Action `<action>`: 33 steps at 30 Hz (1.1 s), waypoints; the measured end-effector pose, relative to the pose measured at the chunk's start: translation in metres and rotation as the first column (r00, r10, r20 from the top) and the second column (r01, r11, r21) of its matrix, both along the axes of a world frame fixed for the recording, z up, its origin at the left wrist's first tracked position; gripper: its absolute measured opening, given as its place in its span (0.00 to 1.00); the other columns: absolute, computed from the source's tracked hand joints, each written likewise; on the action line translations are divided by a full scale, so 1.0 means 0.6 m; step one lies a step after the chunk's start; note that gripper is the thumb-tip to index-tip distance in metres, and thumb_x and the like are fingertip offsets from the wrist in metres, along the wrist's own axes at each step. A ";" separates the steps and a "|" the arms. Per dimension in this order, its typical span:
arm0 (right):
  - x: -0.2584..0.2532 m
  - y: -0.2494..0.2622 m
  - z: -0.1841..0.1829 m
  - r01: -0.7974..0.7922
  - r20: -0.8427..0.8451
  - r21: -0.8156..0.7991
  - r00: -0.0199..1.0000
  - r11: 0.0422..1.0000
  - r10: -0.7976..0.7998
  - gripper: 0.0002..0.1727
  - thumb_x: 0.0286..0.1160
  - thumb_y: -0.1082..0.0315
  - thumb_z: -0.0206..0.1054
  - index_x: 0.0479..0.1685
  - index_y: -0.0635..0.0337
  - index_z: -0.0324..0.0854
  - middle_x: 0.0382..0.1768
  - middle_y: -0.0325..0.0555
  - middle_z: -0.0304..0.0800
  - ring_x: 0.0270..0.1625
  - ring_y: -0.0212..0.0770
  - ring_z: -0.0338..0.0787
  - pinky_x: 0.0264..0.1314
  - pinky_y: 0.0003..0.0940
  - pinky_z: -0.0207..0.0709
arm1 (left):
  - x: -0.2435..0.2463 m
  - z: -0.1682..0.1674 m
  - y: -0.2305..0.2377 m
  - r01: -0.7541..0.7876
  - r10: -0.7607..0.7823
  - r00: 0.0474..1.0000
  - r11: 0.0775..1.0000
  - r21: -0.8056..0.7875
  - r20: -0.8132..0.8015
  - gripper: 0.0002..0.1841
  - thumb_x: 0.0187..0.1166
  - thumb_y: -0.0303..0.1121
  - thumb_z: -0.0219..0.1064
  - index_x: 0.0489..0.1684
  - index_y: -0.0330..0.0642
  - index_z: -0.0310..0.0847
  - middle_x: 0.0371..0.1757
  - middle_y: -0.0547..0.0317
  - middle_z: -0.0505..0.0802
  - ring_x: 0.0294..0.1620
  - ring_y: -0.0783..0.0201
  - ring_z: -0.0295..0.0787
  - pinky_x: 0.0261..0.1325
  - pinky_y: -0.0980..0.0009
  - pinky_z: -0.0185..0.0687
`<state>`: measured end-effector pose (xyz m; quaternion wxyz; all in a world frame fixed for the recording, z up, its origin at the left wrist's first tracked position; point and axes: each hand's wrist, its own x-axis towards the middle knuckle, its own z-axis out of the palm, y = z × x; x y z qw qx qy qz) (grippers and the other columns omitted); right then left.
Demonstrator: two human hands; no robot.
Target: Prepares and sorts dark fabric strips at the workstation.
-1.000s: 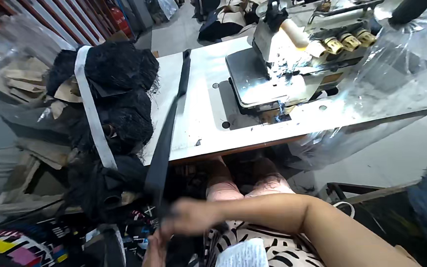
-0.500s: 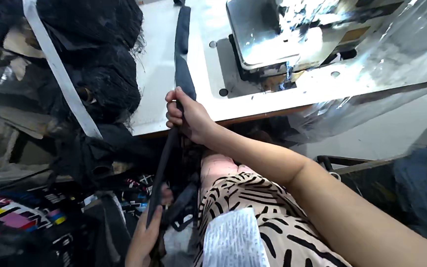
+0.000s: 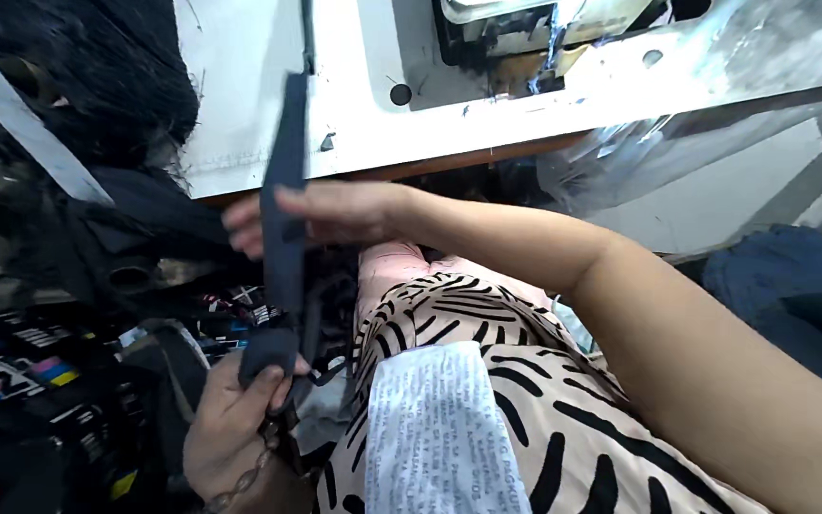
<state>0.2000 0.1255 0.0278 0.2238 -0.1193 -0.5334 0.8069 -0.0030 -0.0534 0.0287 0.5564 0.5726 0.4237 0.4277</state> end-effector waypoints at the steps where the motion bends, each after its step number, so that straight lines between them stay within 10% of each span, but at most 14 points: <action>1: -0.007 0.019 0.017 0.106 -0.006 -0.114 0.994 0.988 -0.107 0.30 0.97 0.55 0.36 0.82 0.70 0.64 0.69 0.58 0.84 0.68 0.43 0.87 0.71 0.40 0.79 | -0.008 -0.005 -0.010 0.038 -0.040 0.998 0.998 -0.042 -0.044 0.11 0.87 0.50 0.62 0.46 0.65 0.91 0.31 0.86 0.91 0.22 0.92 0.76 0.27 0.93 0.72; 3: -0.018 0.052 0.043 0.286 -0.008 -0.295 0.953 0.912 -0.302 0.32 0.97 0.51 0.34 0.82 0.67 0.64 0.68 0.56 0.85 0.68 0.45 0.87 0.72 0.42 0.78 | -0.022 -0.014 -0.022 0.020 -0.051 0.964 0.993 -0.120 -0.260 0.13 0.88 0.47 0.60 0.41 0.57 0.90 0.24 0.85 0.86 0.20 0.92 0.74 0.25 0.92 0.72; 5: -0.033 0.076 0.059 0.474 0.004 -0.463 0.846 0.749 -0.532 0.28 0.98 0.53 0.36 0.69 0.66 0.74 0.42 0.50 0.90 0.47 0.40 0.92 0.55 0.38 0.85 | -0.030 -0.022 -0.015 -0.151 0.047 0.757 0.983 -0.104 -0.651 0.16 0.87 0.41 0.57 0.42 0.43 0.89 0.22 0.73 0.83 0.20 0.82 0.76 0.26 0.81 0.75; 8: -0.048 0.061 0.067 0.559 -0.074 -0.352 0.783 0.751 -0.618 0.23 0.98 0.61 0.34 0.48 0.66 0.73 0.16 0.37 0.72 0.20 0.31 0.79 0.31 0.27 0.82 | -0.053 -0.056 0.017 -0.296 0.145 0.542 0.955 -0.027 -0.828 0.26 0.89 0.44 0.54 0.72 0.31 0.78 0.65 0.33 0.87 0.68 0.41 0.85 0.71 0.37 0.74; 10: -0.051 0.008 0.049 0.429 -0.101 0.066 0.901 0.901 -0.422 0.21 0.95 0.71 0.38 0.38 0.72 0.74 0.16 0.40 0.74 0.19 0.31 0.80 0.31 0.29 0.83 | -0.052 -0.072 0.039 -0.315 0.210 0.699 0.949 -0.031 -0.684 0.34 0.91 0.52 0.42 0.89 0.37 0.62 0.85 0.41 0.74 0.86 0.48 0.69 0.86 0.47 0.63; 12: -0.044 -0.063 0.016 0.023 0.115 0.442 0.990 0.897 -0.082 0.17 0.89 0.73 0.51 0.36 0.73 0.83 0.21 0.44 0.82 0.24 0.32 0.82 0.34 0.31 0.81 | -0.011 -0.061 0.059 -0.367 0.330 0.902 0.926 -0.093 -0.280 0.48 0.74 0.81 0.37 0.76 0.52 0.74 0.66 0.71 0.91 0.65 0.74 0.88 0.66 0.73 0.84; 13: -0.041 -0.093 -0.004 -0.224 0.268 0.529 0.959 0.818 0.090 0.13 0.87 0.72 0.57 0.41 0.73 0.85 0.26 0.49 0.85 0.29 0.37 0.84 0.39 0.35 0.81 | 0.005 -0.042 0.074 -0.227 0.223 0.974 0.961 -0.158 -0.041 0.55 0.66 0.85 0.41 0.81 0.48 0.70 0.65 0.71 0.92 0.63 0.72 0.90 0.66 0.70 0.86; 16: -0.025 -0.113 -0.047 -0.567 0.465 0.443 0.808 0.695 0.362 0.18 0.78 0.68 0.71 0.59 0.74 0.84 0.45 0.59 0.91 0.48 0.45 0.89 0.57 0.42 0.79 | 0.062 0.015 0.089 -0.214 0.225 0.969 0.970 -0.114 0.100 0.27 0.87 0.65 0.47 0.60 0.58 0.83 0.39 0.83 0.94 0.32 0.84 0.88 0.36 0.84 0.86; 18: -0.003 -0.082 -0.050 -0.396 0.270 0.289 0.907 0.872 0.323 0.23 0.70 0.75 0.74 0.64 0.76 0.80 0.49 0.54 0.92 0.50 0.36 0.89 0.59 0.33 0.81 | 0.067 0.035 0.075 -0.197 0.200 0.977 0.979 -0.046 0.079 0.12 0.91 0.45 0.56 0.47 0.63 0.88 0.33 0.85 0.92 0.27 0.87 0.85 0.29 0.89 0.83; 21: 0.001 -0.001 -0.041 0.020 -0.089 -0.102 0.996 0.995 -0.029 0.26 0.92 0.67 0.43 0.83 0.71 0.60 0.66 0.50 0.87 0.66 0.36 0.87 0.69 0.34 0.81 | 0.030 0.012 0.050 -0.109 0.113 0.989 0.993 0.042 -0.100 0.08 0.86 0.42 0.63 0.39 0.64 0.89 0.32 0.89 0.91 0.31 0.91 0.85 0.35 0.91 0.82; 23: 0.005 0.057 -0.013 0.289 -0.132 -0.345 0.927 0.893 -0.351 0.30 0.96 0.52 0.31 0.82 0.64 0.61 0.69 0.51 0.86 0.72 0.41 0.85 0.74 0.39 0.78 | -0.003 -0.022 0.036 -0.093 0.103 0.947 0.995 0.047 -0.306 0.10 0.86 0.38 0.61 0.35 0.54 0.86 0.27 0.86 0.88 0.27 0.92 0.82 0.31 0.91 0.79; 27: 0.012 0.091 0.025 0.556 0.055 -0.676 0.693 0.484 -0.719 0.17 0.96 0.59 0.39 0.47 0.56 0.72 0.30 0.41 0.85 0.31 0.33 0.88 0.41 0.30 0.86 | -0.047 -0.079 0.027 -0.152 0.046 0.725 0.984 -0.094 -0.687 0.11 0.88 0.33 0.61 0.38 0.41 0.87 0.25 0.64 0.86 0.25 0.74 0.79 0.32 0.69 0.77; 30: -0.004 0.024 -0.002 0.585 0.094 -0.396 0.793 0.708 -0.602 0.21 0.97 0.59 0.30 0.49 0.54 0.69 0.11 0.28 0.61 0.10 0.24 0.62 0.15 0.19 0.62 | -0.037 -0.092 0.046 -0.215 0.058 0.751 0.963 -0.160 -0.658 0.18 0.94 0.37 0.53 0.63 0.36 0.84 0.56 0.46 0.93 0.55 0.53 0.90 0.61 0.45 0.82; 33: -0.023 -0.088 -0.048 0.222 0.131 0.285 0.955 0.932 -0.268 0.14 0.85 0.79 0.47 0.40 0.77 0.78 0.21 0.43 0.78 0.23 0.29 0.78 0.29 0.26 0.76 | 0.014 -0.068 0.079 -0.161 0.115 0.968 0.967 -0.197 -0.224 0.43 0.89 0.66 0.34 0.85 0.35 0.62 0.73 0.61 0.87 0.72 0.70 0.83 0.79 0.67 0.76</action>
